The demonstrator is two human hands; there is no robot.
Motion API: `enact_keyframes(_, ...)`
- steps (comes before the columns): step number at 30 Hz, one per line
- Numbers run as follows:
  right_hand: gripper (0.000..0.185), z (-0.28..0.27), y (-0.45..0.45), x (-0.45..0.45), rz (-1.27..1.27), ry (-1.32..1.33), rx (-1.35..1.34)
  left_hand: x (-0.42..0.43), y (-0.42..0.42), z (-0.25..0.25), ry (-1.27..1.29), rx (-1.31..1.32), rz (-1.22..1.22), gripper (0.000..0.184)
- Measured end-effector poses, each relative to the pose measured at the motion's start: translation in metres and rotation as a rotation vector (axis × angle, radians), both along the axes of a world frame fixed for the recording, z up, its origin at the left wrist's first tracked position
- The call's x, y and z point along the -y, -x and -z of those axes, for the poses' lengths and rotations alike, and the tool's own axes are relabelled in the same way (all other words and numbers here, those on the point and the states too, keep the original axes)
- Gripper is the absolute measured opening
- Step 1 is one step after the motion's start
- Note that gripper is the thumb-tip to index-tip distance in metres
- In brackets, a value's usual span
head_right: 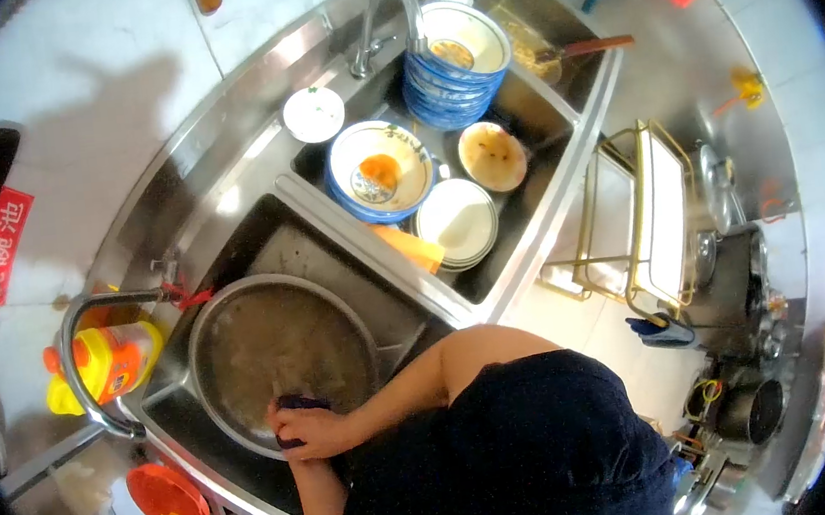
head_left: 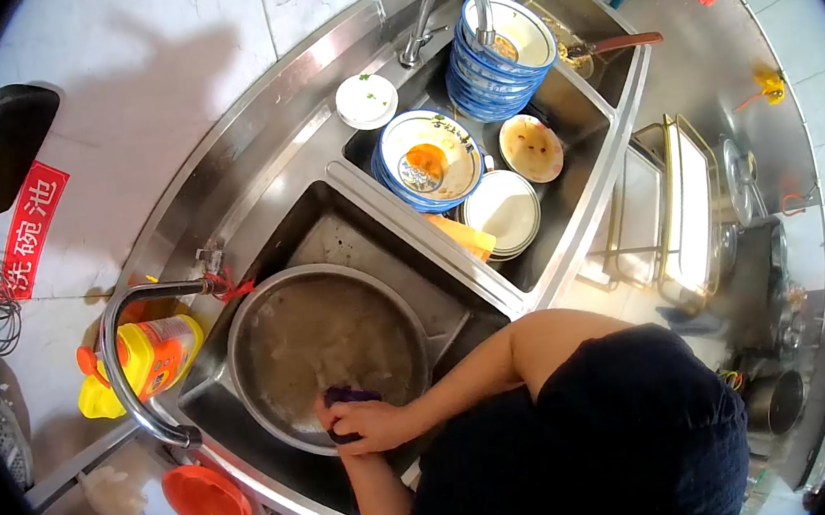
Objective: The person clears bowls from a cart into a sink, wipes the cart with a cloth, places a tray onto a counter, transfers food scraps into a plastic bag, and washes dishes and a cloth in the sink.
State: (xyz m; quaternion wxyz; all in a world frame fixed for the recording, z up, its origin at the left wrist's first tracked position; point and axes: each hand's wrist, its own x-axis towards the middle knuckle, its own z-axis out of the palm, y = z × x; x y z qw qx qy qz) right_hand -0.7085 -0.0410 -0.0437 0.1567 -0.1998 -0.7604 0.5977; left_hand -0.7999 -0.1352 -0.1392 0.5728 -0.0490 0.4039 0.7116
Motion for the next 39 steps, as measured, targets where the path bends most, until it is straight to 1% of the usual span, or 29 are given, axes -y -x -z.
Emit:
enact_keyframes(1, 0.031, 0.002, 0.004, 0.005, 0.016, 0.013, -0.032, -0.001, -0.005, -0.003, 0.033, -0.021, -0.011, 0.037)
enact_keyframes(3, 0.031, 0.037, 0.015, -0.014, -0.021, -0.088, 0.124, -0.010, 0.006, 0.007, -0.035, 0.424, 0.074, 0.036)
enact_keyframes(4, 0.031, 0.060, 0.022, -0.031, -0.036, -0.141, 0.201, -0.044, 0.001, -0.049, 0.541, 0.363, 0.006, 0.032)
enact_keyframes(6, 0.034, 0.099, 0.029, -0.076, -0.212, -0.267, 0.262, -0.033, -0.003, -0.042, 0.353, 0.374, -0.113, 0.029)
enact_keyframes(7, 0.034, 0.103, 0.030, -0.094, -0.223, -0.347, 0.402, -0.014, 0.004, -0.017, 0.360, 0.417, -0.208, 0.033)
enact_keyframes(8, 0.035, 0.105, 0.033, -0.105, -0.237, -0.425, 0.536, -0.009, 0.005, -0.020, 0.418, 0.358, -0.195, 0.037)
enact_keyframes(10, 0.034, 0.118, 0.039, -0.102, 0.242, -0.215, 0.719, -0.005, 0.002, -0.042, 0.541, 0.237, -0.204, 0.045)
enact_keyframes(11, 0.032, 0.123, 0.038, -0.089, 0.156, -0.391, 0.646, -0.006, 0.001, -0.053, 0.607, 0.192, -0.198, 0.056)
enact_keyframes(12, 0.030, 0.130, 0.029, -0.079, 0.077, -0.566, 0.560, 0.000, 0.000, -0.051, 0.614, 0.117, -0.171, 0.056)
enact_keyframes(14, 0.027, 0.147, 0.009, -0.079, -0.477, -0.896, 0.216, 0.009, -0.002, -0.042, 0.624, -0.025, -0.098, 0.056)
enact_keyframes(16, 0.028, 0.130, 0.007, -0.089, -0.339, -0.491, 0.751, 0.005, -0.003, -0.050, 0.567, -0.124, -0.053, 0.054)
enact_keyframes(18, 0.026, 0.117, 0.007, -0.080, -0.195, -0.497, 0.758, -0.003, -0.003, -0.053, 0.540, -0.265, 0.010, 0.051)
enact_keyframes(19, 0.026, 0.104, 0.009, -0.073, -0.128, -0.497, 0.756, -0.007, -0.004, -0.056, 0.520, -0.281, 0.024, 0.049)
enact_keyframes(20, 0.027, 0.089, 0.009, -0.068, -0.150, -0.443, 0.626, -0.015, -0.005, -0.058, 0.497, -0.298, 0.033, 0.048)
enact_keyframes(22, 0.030, 0.036, 0.008, -0.056, -0.226, -0.313, 0.373, -0.026, -0.009, -0.062, 0.467, -0.328, 0.036, 0.049)
enact_keyframes(24, 0.028, -0.010, 0.012, -0.051, -0.207, -0.122, 0.368, -0.023, -0.008, -0.063, 0.432, -0.366, 0.035, 0.054)
enact_keyframes(25, 0.027, -0.022, 0.014, -0.051, -0.188, -0.029, 0.375, -0.017, -0.007, -0.055, 0.419, -0.309, 0.024, 0.055)
enact_keyframes(27, 0.024, -0.021, 0.015, -0.058, -0.098, 0.252, 0.388, -0.009, -0.004, -0.038, 0.376, -0.200, 0.022, 0.058)
enact_keyframes(28, 0.023, -0.027, 0.018, -0.060, -0.046, 0.395, 0.398, -0.009, -0.004, -0.046, 0.371, -0.182, -0.018, 0.060)
enact_keyframes(29, 0.020, -0.034, 0.020, -0.061, 0.039, 0.525, 0.302, -0.009, -0.006, -0.054, 0.365, -0.165, -0.055, 0.061)
enact_keyframes(30, 0.023, -0.044, 0.023, -0.059, 0.085, 0.516, 0.253, -0.010, -0.007, -0.061, 0.359, -0.148, -0.090, 0.063)
enact_keyframes(31, 0.026, -0.052, 0.026, -0.056, 0.130, 0.509, 0.205, -0.011, -0.005, -0.073, 0.185, -0.065, -0.101, 0.066)
enact_keyframes(32, 0.030, -0.058, 0.031, -0.053, 0.166, 0.500, 0.154, -0.015, -0.007, -0.085, 0.122, 0.023, -0.163, 0.065)
enact_keyframes(33, 0.031, -0.049, 0.028, -0.047, 0.086, 0.264, 0.112, -0.023, -0.008, -0.127, 0.059, 0.106, -0.236, 0.064)
enact_keyframes(34, 0.032, -0.052, 0.023, -0.040, -0.053, 0.041, 0.040, -0.026, -0.008, -0.151, -0.006, 0.182, -0.317, 0.063)
enact_keyframes(36, 0.033, -0.062, 0.013, -0.031, -0.318, -0.409, -0.145, -0.013, -0.006, -0.119, -0.093, 0.131, -0.368, 0.053)
enact_keyframes(37, 0.033, -0.062, 0.006, -0.033, -0.411, -0.328, -0.130, -0.004, -0.005, -0.112, -0.155, 0.160, -0.339, 0.040)
enact_keyframes(38, 0.034, -0.061, 0.000, -0.037, -0.498, -0.254, -0.107, 0.002, -0.005, -0.118, -0.108, 0.156, -0.346, 0.038)
enact_keyframes(39, 0.035, -0.056, -0.002, -0.039, -0.324, -0.006, -0.062, 0.004, -0.006, -0.126, -0.059, 0.158, -0.347, 0.037)
